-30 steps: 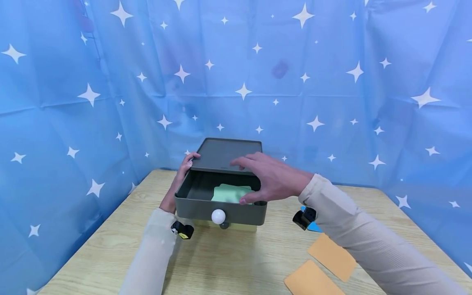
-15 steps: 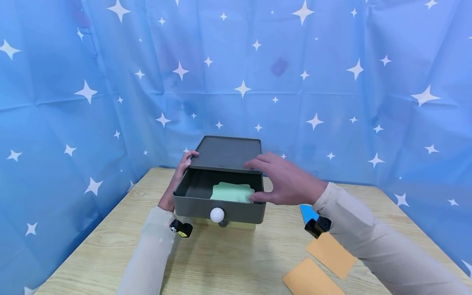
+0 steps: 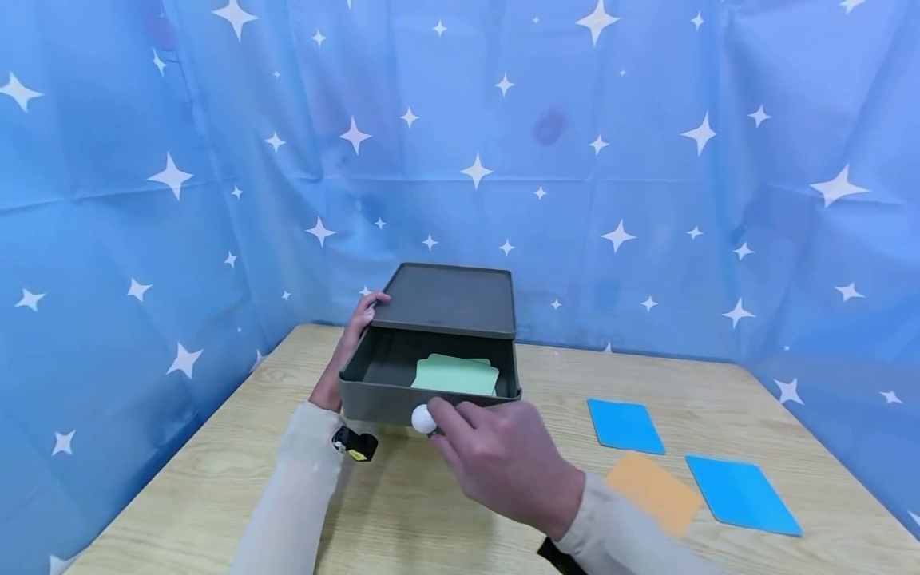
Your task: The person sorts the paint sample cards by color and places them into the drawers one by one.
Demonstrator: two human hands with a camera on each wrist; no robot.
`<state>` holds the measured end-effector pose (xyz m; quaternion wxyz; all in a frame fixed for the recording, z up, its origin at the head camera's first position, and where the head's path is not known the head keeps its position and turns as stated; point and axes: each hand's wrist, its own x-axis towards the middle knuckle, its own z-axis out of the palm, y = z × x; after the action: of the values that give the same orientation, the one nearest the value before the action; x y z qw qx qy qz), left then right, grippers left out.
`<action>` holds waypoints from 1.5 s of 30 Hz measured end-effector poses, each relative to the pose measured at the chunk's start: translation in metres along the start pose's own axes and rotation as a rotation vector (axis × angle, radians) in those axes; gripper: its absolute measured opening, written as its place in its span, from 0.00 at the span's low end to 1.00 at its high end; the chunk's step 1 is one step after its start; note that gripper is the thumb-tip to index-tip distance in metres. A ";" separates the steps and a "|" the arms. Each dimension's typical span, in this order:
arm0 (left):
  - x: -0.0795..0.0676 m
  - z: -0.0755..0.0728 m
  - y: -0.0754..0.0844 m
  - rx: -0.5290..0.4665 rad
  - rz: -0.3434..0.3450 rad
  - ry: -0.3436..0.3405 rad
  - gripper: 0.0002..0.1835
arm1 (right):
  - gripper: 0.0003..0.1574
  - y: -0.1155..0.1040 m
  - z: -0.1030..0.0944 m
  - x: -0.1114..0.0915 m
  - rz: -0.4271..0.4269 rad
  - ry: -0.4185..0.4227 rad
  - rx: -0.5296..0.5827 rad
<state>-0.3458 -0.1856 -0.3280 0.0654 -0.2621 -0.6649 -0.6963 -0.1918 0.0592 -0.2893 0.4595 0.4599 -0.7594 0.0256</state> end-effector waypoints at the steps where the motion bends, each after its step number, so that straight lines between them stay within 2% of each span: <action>1: -0.001 0.001 0.001 -0.001 -0.020 -0.001 0.20 | 0.17 -0.002 0.006 -0.001 0.011 -0.005 -0.023; 6: -0.010 0.000 0.003 -0.016 -0.051 0.000 0.22 | 0.20 -0.013 0.031 -0.002 0.074 0.019 -0.077; 13: -0.003 0.000 0.000 -0.057 0.041 -0.025 0.17 | 0.21 -0.018 0.040 0.002 0.203 0.034 -0.014; 19: -0.003 0.001 0.001 -0.041 -0.020 -0.017 0.18 | 0.20 -0.015 0.043 0.001 0.241 0.046 -0.017; 24: -0.004 0.001 0.001 -0.027 -0.049 -0.017 0.19 | 0.20 -0.009 0.046 0.002 0.244 0.028 -0.014; 28: -0.005 -0.002 -0.001 0.028 -0.076 -0.016 0.23 | 0.19 -0.002 0.051 0.004 0.270 -0.015 -0.006; 32: -0.004 -0.003 -0.004 0.077 -0.086 0.013 0.26 | 0.16 0.009 0.060 0.005 0.290 -0.039 0.010; 39: -0.005 -0.004 -0.005 0.108 -0.091 0.038 0.27 | 0.15 0.027 0.083 0.005 0.332 -0.004 0.031; 45: -0.005 -0.005 -0.005 0.111 -0.093 0.040 0.28 | 0.14 0.035 0.093 0.004 0.342 0.011 0.046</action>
<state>-0.3453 -0.1911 -0.3351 0.0605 -0.2131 -0.7126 -0.6657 -0.2802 0.0339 -0.3266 0.4418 0.3340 -0.8234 0.1232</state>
